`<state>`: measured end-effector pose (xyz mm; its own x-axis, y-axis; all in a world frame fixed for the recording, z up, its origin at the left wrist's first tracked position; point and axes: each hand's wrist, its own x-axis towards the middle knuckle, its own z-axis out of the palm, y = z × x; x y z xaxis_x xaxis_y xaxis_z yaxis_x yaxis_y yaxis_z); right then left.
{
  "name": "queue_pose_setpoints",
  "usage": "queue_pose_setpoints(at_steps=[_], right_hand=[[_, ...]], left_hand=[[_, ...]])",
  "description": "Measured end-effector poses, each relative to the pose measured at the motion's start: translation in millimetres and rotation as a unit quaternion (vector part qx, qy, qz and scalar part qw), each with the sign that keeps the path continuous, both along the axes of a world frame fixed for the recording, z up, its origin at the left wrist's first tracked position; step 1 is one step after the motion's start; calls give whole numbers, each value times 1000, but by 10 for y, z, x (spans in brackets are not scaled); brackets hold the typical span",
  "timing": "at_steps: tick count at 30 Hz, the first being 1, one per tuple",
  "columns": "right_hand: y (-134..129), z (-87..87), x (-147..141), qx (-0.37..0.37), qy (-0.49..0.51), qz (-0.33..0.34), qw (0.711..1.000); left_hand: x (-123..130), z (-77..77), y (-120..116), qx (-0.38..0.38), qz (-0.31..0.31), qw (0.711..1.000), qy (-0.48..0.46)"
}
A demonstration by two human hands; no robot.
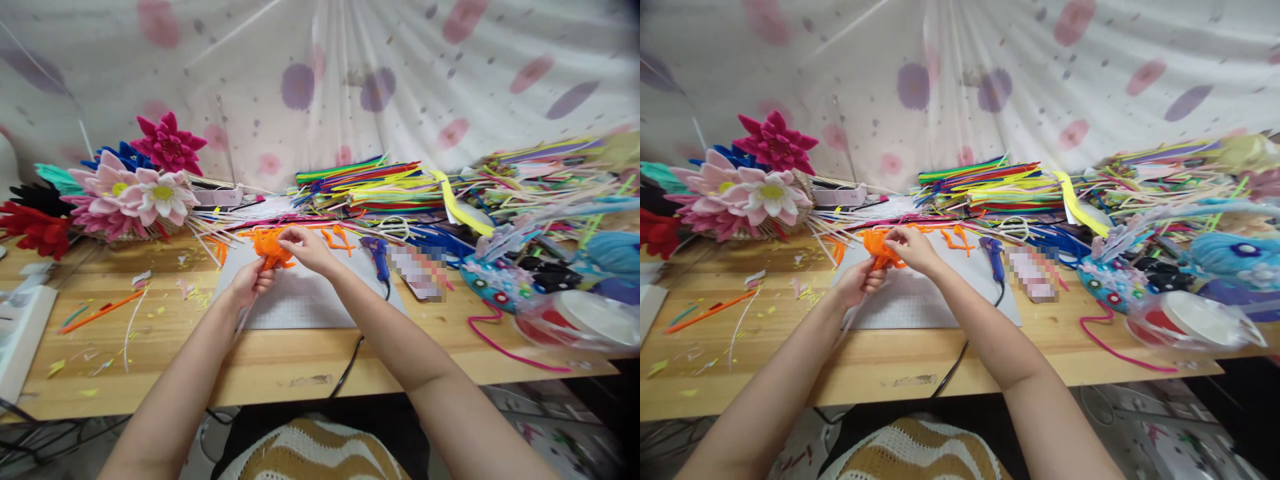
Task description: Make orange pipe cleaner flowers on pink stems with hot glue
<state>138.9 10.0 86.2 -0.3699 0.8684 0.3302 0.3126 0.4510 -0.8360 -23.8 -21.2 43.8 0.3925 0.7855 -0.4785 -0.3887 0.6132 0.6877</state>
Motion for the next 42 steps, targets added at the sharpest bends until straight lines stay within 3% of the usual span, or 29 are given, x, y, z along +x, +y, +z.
queue_pose_setpoints(at_steps=[7, 11, 19, 25, 29, 32, 37, 42], right_hand=[[5, 19, -18, 45, -65, -13, 997], [-8, -10, -24, 67, -68, 0, 995], [5, -127, 78, 68, -22, -9, 997], [-11, -118, 76, 83, -9, -9, 996], [-14, -47, 94, 83, 38, -32, 995], [10, 31, 93, 77, 51, -32, 995], [47, 51, 37, 55, 13, 35, 998], [-35, -17, 65, 31, -16, 58, 998]], left_hand=[[43, 32, 2, -16, -18, 1000, -12], [57, 57, -13, 12, 17, 1000, -5], [106, 125, -49, 85, 55, 989, 111], [83, 215, -36, 152, 97, 957, 229], [-31, 227, -18, 234, 127, 909, 320], [-113, 253, -14, 294, 127, 845, 429], [-128, 353, -70, 333, 53, 707, 622], [-93, 345, -145, 327, 3, 642, 693]])
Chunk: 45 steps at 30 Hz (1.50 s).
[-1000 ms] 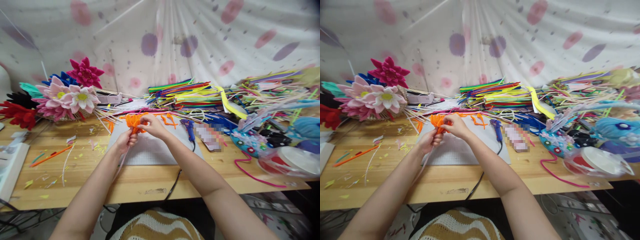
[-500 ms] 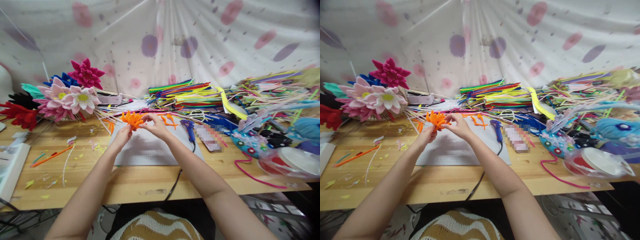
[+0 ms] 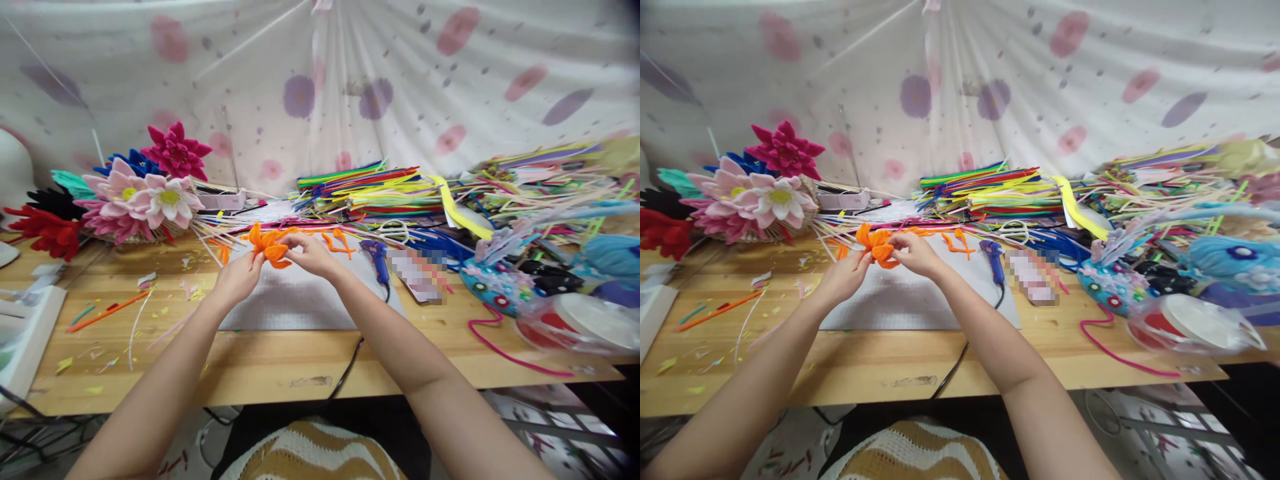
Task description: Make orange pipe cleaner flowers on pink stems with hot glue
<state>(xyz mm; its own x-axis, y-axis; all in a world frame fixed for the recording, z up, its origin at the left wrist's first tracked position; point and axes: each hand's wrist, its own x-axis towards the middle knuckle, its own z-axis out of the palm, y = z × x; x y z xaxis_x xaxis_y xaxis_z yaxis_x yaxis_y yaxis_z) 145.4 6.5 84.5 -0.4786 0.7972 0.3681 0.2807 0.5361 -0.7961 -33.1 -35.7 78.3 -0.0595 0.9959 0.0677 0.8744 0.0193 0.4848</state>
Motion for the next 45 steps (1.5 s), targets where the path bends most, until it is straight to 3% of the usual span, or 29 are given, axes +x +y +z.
queue_pose_setpoints(at_steps=[4, 7, 14, 19, 24, 27, 33, 39, 45], right_hand=[[-60, -16, 78, -6, 4, 35, 999], [-39, -40, 84, -2, 11, 14, 1000], [4, -126, 99, -20, -21, -8, 1000], [50, -17, 122, -36, 10, -59, 998], [60, 131, -44, -46, -49, -43, 997], [30, 140, -129, -62, -86, -80, 991], [-27, 96, -170, -96, -96, -163, 977], [-1, 96, -151, -87, -88, -173, 977], [-4, 77, -127, -67, -65, -143, 985]], left_hand=[[37, -41, -29, -2, -9, 999, 35], [89, -43, -39, 11, -12, 999, 44], [148, -31, -75, -25, -49, 974, 219], [142, -107, -99, 0, -79, 962, 263], [201, -139, -109, 17, -110, 962, 251], [211, -147, -101, 25, -103, 962, 251], [217, -181, -89, 37, -59, 971, 227], [268, -172, -74, 39, -17, 983, 180], [211, -180, 3, 1, 51, 998, 21]])
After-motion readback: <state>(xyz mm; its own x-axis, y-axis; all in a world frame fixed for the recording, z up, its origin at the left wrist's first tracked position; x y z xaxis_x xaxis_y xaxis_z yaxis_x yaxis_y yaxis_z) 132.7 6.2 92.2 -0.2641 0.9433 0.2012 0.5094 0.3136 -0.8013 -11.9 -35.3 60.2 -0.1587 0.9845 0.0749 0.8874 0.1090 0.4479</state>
